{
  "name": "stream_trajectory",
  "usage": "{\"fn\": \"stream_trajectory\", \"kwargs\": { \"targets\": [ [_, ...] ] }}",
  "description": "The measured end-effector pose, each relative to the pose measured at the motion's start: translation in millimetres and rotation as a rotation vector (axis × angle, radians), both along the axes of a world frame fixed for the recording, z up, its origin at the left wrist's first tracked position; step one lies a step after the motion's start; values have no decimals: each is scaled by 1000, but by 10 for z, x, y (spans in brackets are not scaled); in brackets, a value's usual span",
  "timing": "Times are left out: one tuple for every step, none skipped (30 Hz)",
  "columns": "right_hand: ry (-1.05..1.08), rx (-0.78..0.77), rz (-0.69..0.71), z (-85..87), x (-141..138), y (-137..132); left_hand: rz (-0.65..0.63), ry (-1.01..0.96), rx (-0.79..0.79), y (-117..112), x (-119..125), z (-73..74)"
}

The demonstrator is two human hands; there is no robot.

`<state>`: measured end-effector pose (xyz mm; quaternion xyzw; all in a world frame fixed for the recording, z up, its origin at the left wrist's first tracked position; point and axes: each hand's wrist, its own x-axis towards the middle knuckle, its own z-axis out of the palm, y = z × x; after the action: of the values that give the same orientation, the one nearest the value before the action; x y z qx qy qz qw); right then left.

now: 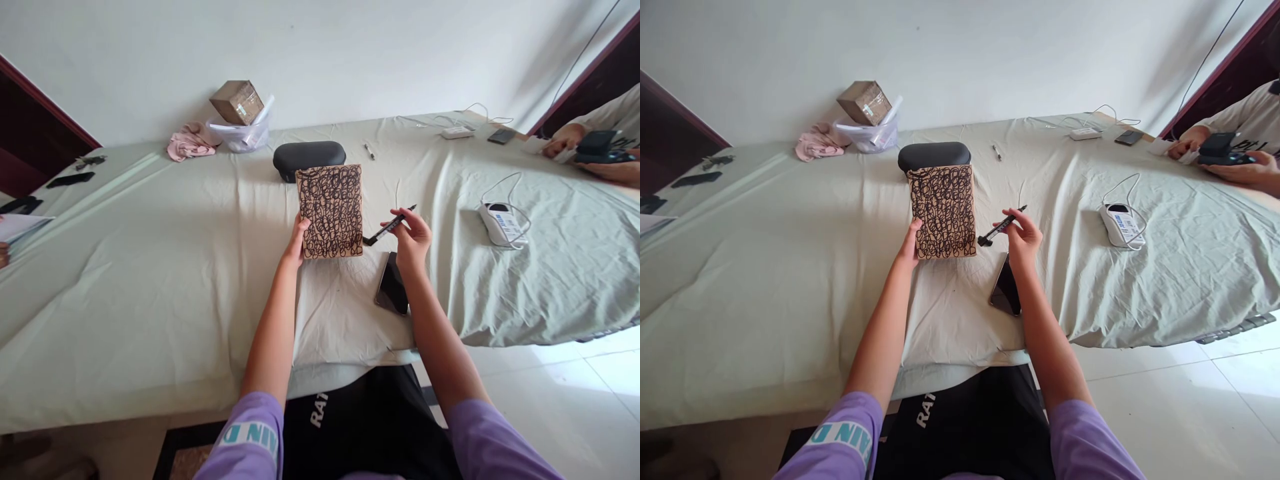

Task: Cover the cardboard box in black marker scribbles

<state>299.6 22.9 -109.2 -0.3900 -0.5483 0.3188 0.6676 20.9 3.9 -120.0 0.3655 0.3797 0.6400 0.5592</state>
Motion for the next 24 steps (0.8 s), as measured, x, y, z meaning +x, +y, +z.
{"fn": "stream_trajectory", "kwargs": {
  "targets": [
    [19, -19, 27, 3, -31, -14, 5, -6, -2, 5, 5, 0],
    [34, -29, 54, 8, -65, -36, 12, -11, -2, 10, 12, 2],
    [42, -24, 76, 17, -102, -66, 21, -16, -1, 14, 20, 5],
    [42, -8, 88, 27, -141, -102, 29, -19, 1, 19, 28, 9],
    [34, 19, 88, 38, -180, -144, 35, -22, 3, 23, 34, 14],
    [18, 55, 82, 50, -216, -191, 37, -24, 4, 27, 39, 18],
    [-4, 92, 78, 63, -249, -240, 36, -26, 4, 31, 42, 21],
    [-28, 125, 81, 76, -277, -289, 32, -29, 4, 35, 42, 22],
    [-51, 150, 95, 90, -298, -335, 27, -32, 4, 39, 41, 21],
    [-73, 167, 116, 103, -312, -376, 25, -35, 2, 42, 39, 18],
    [-100, 177, 135, 115, -318, -408, 26, -37, -2, 44, 37, 13],
    [-135, 179, 150, 127, -318, -431, 27, -39, -6, 45, 37, 8],
    [-178, 177, 160, 137, -312, -444, 28, -40, -9, 45, 37, 2],
    [-226, 172, 168, 148, -304, -449, 28, -40, -10, 43, 39, -2],
    [-273, 165, 177, 158, -296, -448, 27, -39, -9, 39, 42, -5],
    [-314, 156, 188, 168, -291, -443, 25, -35, -5, 34, 45, -6],
    [-345, 144, 201, 177, -290, -438, 24, -29, -1, 29, 49, -5],
    [-366, 130, 214, 186, -294, -435, 24, -24, 2, 23, 51, -4],
    [-377, 116, 226, 194, -304, -434, 22, -19, 3, 19, 53, -4],
    [-381, 102, 233, 200, -318, -437, 15, -16, 3, 17, 53, -4],
    [-381, 91, 240, 204, -335, -441, 9, -16, 4, 16, 52, -7],
    [-382, 83, 248, 205, -353, -446, 4, -18, 5, 18, 50, -11],
    [-388, 78, 262, 204, -370, -452, 0, -19, 5, 22, 48, -17],
    [-400, 78, 279, 201, -386, -456, -1, -19, 6, 26, 47, -23]
  ]
}}
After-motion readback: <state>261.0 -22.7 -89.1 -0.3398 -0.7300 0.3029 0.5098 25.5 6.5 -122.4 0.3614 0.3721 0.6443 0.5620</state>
